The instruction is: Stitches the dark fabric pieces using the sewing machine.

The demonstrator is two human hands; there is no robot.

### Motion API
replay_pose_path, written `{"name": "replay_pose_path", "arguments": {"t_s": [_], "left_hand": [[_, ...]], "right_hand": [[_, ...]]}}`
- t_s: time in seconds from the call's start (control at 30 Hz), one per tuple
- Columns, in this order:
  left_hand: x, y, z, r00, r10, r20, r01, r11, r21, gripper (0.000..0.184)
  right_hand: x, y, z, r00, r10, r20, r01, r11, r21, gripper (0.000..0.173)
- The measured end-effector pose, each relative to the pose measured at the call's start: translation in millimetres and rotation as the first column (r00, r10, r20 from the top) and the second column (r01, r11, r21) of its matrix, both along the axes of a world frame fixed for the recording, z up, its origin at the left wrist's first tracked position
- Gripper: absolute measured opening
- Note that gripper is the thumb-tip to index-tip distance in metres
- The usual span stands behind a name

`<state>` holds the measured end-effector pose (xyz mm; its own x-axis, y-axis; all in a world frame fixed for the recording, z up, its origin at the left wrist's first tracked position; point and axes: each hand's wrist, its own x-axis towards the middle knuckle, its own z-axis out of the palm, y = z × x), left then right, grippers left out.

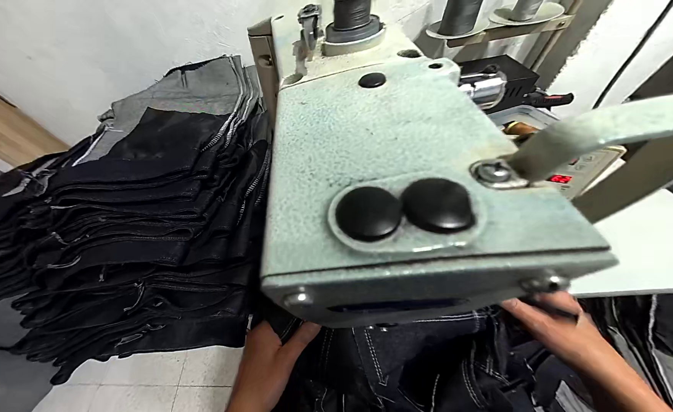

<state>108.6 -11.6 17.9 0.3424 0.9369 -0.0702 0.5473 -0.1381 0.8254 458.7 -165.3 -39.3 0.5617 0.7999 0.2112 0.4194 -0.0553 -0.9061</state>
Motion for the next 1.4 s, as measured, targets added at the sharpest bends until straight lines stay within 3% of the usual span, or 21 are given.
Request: {"name": "replay_pose_path", "arguments": {"t_s": [0.07, 0.13, 0.2, 0.3, 0.37, 0.43, 0.6, 0.7, 0.8, 0.83, 0.9, 0.93, 1.0, 1.1, 1.17, 1.23, 1.33, 1.4], "left_hand": [[-24.2, 5.5, 20.2, 0.910, -0.159, -0.383, 0.161, 0.987, -0.026, 0.069], [-41.3, 2.8, 41.7, 0.800, -0.230, -0.555, 0.260, 0.965, -0.025, 0.066], [-51.3, -6.1, 57.4, 0.813, -0.227, -0.537, 0.341, 0.932, 0.122, 0.048], [-50.9, -21.1, 75.4, 0.872, -0.280, -0.402, 0.408, 0.868, 0.281, 0.031], [-47.3, -30.0, 82.3, 0.876, -0.340, -0.340, 0.445, 0.842, 0.305, 0.027], [-43.7, -36.6, 85.9, 0.869, -0.396, -0.297, 0.482, 0.816, 0.319, 0.025], [-26.5, -49.5, 85.8, 0.836, -0.379, -0.397, 0.524, 0.766, 0.373, 0.024], [-2.2, -54.4, 77.6, 0.805, -0.277, -0.525, 0.517, 0.761, 0.391, 0.030], [26.8, -49.4, 49.5, 0.767, -0.131, -0.628, 0.492, 0.750, 0.443, 0.054], [37.0, -46.3, 43.5, 0.725, -0.127, -0.676, 0.483, 0.795, 0.368, 0.066], [56.4, -35.5, 49.0, 0.625, -0.304, -0.719, 0.431, 0.902, -0.007, 0.085], [58.7, -28.8, 47.6, 0.641, -0.378, -0.668, 0.423, 0.900, -0.103, 0.086], [47.2, -24.7, 32.6, 0.794, -0.397, -0.461, 0.414, 0.908, -0.069, 0.070], [5.9, -34.3, 9.0, 0.975, -0.220, -0.039, 0.219, 0.976, -0.021, 0.040], [-34.1, -22.9, 8.5, 0.991, 0.028, 0.133, -0.010, 0.991, -0.131, 0.022], [-72.4, 3.0, 1.8, 0.970, 0.165, 0.176, -0.143, 0.981, -0.134, 0.020], [-88.7, 16.4, -6.9, 0.952, 0.210, 0.223, -0.185, 0.974, -0.127, 0.023], [-81.7, 11.7, -7.8, 0.950, 0.194, 0.244, -0.170, 0.979, -0.113, 0.022]], "right_hand": [[-13.2, -2.0, 5.1, 0.990, -0.115, 0.075, 0.111, 0.992, 0.053, 0.055], [-28.3, 1.5, 9.4, 0.969, -0.200, 0.148, 0.185, 0.976, 0.111, 0.050], [-36.1, 9.8, 11.9, 0.941, -0.270, 0.205, 0.242, 0.958, 0.151, 0.044], [-34.0, 20.3, 5.4, 0.959, -0.275, -0.074, 0.276, 0.961, 0.016, 0.047], [-35.3, 25.2, -0.5, 0.889, -0.304, -0.342, 0.257, 0.950, -0.175, 0.048], [-39.2, 25.2, -8.3, 0.790, -0.343, -0.508, 0.201, 0.928, -0.314, 0.053], [-47.0, 10.1, -10.1, 0.693, -0.374, -0.616, 0.184, 0.919, -0.350, 0.047], [-44.2, 7.0, -3.7, 0.680, -0.380, -0.627, 0.208, 0.920, -0.332, 0.044], [-47.2, 15.3, -4.2, 0.657, -0.408, -0.634, 0.256, 0.912, -0.322, 0.044], [-49.7, 19.5, -5.6, 0.652, -0.419, -0.632, 0.283, 0.908, -0.309, 0.043], [-47.5, 25.5, -10.6, 0.675, -0.408, -0.615, 0.309, 0.913, -0.266, 0.040], [-39.6, 26.4, -13.1, 0.722, -0.384, -0.576, 0.303, 0.923, -0.236, 0.039], [-11.7, 25.0, -8.7, 0.865, -0.291, -0.408, 0.250, 0.956, -0.153, 0.036], [13.2, 27.2, 15.0, 0.999, -0.046, -0.005, 0.045, 0.999, -0.012, 0.033], [-8.8, 43.7, 31.3, 0.963, 0.113, 0.244, -0.125, 0.992, 0.034, 0.029], [-48.7, 70.8, 40.4, 0.867, 0.162, 0.472, -0.248, 0.961, 0.125, 0.030], [-74.3, 100.7, 54.1, 0.755, 0.080, 0.650, -0.298, 0.926, 0.232, 0.031], [-53.6, 129.6, 35.7, 0.714, 0.021, 0.700, -0.353, 0.874, 0.334, 0.032]]}}
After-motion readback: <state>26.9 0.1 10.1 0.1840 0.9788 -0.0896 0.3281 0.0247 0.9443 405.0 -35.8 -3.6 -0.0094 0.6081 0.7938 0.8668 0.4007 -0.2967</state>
